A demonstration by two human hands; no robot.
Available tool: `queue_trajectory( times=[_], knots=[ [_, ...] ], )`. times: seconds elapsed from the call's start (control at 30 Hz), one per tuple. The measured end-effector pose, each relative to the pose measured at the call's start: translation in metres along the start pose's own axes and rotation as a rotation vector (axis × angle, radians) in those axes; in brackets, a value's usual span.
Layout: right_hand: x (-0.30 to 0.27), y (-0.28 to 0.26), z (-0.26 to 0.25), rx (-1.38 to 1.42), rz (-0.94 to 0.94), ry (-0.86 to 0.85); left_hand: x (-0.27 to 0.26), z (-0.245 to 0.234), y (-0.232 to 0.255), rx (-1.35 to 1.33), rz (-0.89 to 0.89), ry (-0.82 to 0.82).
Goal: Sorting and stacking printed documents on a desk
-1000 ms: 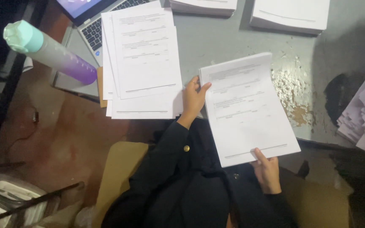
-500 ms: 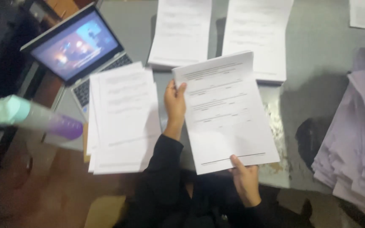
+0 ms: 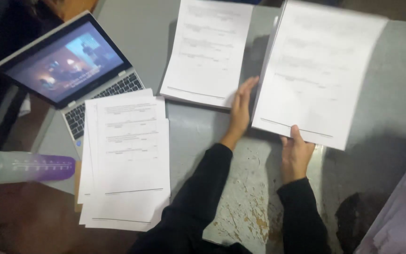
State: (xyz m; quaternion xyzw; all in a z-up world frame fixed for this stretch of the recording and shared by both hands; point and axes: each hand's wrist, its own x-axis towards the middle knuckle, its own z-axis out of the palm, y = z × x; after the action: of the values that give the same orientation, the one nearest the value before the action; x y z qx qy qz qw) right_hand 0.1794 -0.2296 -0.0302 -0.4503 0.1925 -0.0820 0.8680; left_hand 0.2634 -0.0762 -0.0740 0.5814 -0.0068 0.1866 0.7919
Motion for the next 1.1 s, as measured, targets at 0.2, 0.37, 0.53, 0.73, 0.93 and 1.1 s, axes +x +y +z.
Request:
queue_trajectory(
  times=[0.2,0.37,0.53,0.73,0.93,1.1],
  knots=[
    [0.015,0.005,0.002,-0.016,-0.025,0.034,-0.019,0.009,-0.021,-0.044,0.028,-0.050],
    [-0.004,-0.015,0.023,-0.292,0.028,0.056,-0.011,0.007,-0.037,-0.248,-0.124,0.076],
    [0.019,0.004,0.001,-0.333,-0.031,0.135,-0.018,0.012,-0.049,-0.237,-0.157,0.064],
    [-0.007,-0.004,0.020,-0.694,-0.077,0.038,-0.019,0.018,-0.038,-0.219,-0.214,0.132],
    [0.027,0.013,-0.016,-0.829,-0.195,-0.015,-0.020,0.029,-0.035,-0.420,-0.351,0.219],
    [0.031,-0.003,-0.072,-1.704,-0.965,-0.508,-0.030,0.021,0.040,0.099,-0.399,0.081]
  ],
)
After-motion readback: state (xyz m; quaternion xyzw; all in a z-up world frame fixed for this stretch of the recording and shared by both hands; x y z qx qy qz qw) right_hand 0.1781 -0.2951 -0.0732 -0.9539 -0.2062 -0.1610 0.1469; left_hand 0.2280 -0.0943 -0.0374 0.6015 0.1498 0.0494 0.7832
